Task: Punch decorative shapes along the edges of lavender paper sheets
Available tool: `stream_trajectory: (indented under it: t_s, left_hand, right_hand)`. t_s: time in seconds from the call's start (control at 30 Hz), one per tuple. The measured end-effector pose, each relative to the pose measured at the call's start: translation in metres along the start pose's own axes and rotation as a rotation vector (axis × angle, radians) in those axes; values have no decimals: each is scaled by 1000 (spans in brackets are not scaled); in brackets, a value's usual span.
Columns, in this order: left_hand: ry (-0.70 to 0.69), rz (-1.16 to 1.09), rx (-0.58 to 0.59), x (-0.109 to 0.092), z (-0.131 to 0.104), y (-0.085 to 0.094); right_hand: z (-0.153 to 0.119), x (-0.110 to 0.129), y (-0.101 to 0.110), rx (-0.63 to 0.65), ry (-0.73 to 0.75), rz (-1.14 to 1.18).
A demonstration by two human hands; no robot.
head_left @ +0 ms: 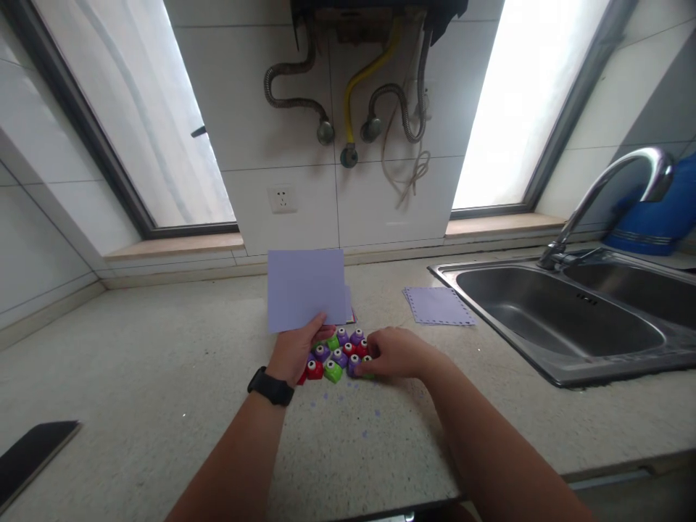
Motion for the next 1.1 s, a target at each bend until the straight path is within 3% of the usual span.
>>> stream_trajectory:
  t_s: [0.2, 0.43, 0.8, 1.1]
  left_hand:
    - [-4, 9, -45, 2, 4, 3]
    - [-26, -18, -13, 4, 6, 1]
    - [-106, -48, -22, -6, 2, -3]
    - [-68, -106, -8, -9, -3, -8]
  right_hand:
    - [-3, -4, -1, 54, -6, -60]
    - [-7, -7, 13, 66, -32, 85]
    - [3, 3, 32, -286, 160, 734]
    - [8, 8, 20, -320, 173, 1074]
Point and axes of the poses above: each hand's wrist, its own z-axis towards the middle knuckle, its own y-axis out of the back of the hand, x = y × z, the point moved 9 cm from there along z, towards the middle knuckle, and after that the axes turned 15 degrees about z, right-handed, at the moved point
